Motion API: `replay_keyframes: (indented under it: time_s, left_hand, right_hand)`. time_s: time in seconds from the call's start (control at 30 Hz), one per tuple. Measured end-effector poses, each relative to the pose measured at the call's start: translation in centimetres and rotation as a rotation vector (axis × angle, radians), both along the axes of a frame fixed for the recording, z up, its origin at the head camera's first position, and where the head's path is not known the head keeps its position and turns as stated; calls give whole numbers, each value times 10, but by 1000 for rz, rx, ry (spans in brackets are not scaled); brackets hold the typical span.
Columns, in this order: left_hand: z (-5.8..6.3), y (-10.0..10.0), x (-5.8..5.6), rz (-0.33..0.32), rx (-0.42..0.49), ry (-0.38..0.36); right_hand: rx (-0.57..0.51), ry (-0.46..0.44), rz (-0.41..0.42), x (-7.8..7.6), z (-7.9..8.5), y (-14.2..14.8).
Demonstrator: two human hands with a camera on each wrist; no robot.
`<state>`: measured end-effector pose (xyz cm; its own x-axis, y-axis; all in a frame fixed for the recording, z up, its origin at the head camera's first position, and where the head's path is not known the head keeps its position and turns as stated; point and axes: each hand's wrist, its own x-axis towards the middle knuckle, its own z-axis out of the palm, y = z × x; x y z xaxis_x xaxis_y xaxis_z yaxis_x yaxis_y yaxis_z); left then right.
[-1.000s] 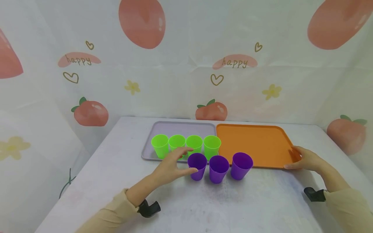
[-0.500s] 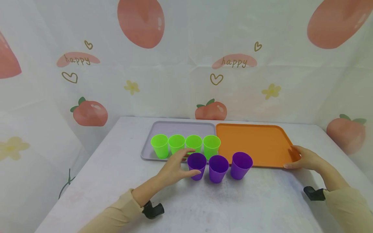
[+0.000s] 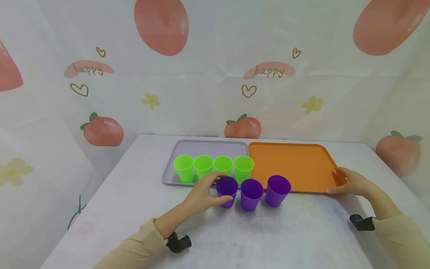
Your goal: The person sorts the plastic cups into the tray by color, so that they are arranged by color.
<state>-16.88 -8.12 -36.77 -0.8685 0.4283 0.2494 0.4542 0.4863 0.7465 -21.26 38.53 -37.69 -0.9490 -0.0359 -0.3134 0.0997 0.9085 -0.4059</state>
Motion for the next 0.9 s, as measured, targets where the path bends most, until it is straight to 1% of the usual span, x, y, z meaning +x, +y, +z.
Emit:
replay_keyframes:
  time_s: [0.4, 0.63, 0.9]
  left_hand:
    - [6, -1, 1, 20, 14, 23]
    - [10, -1, 2, 10, 31, 21]
    - [17, 0, 2, 3, 35, 70]
  right_hand:
    - [6, -3, -2, 1, 2, -1]
    - [9, -6, -3, 0, 1, 0]
    - [5, -2, 6, 1, 1, 0]
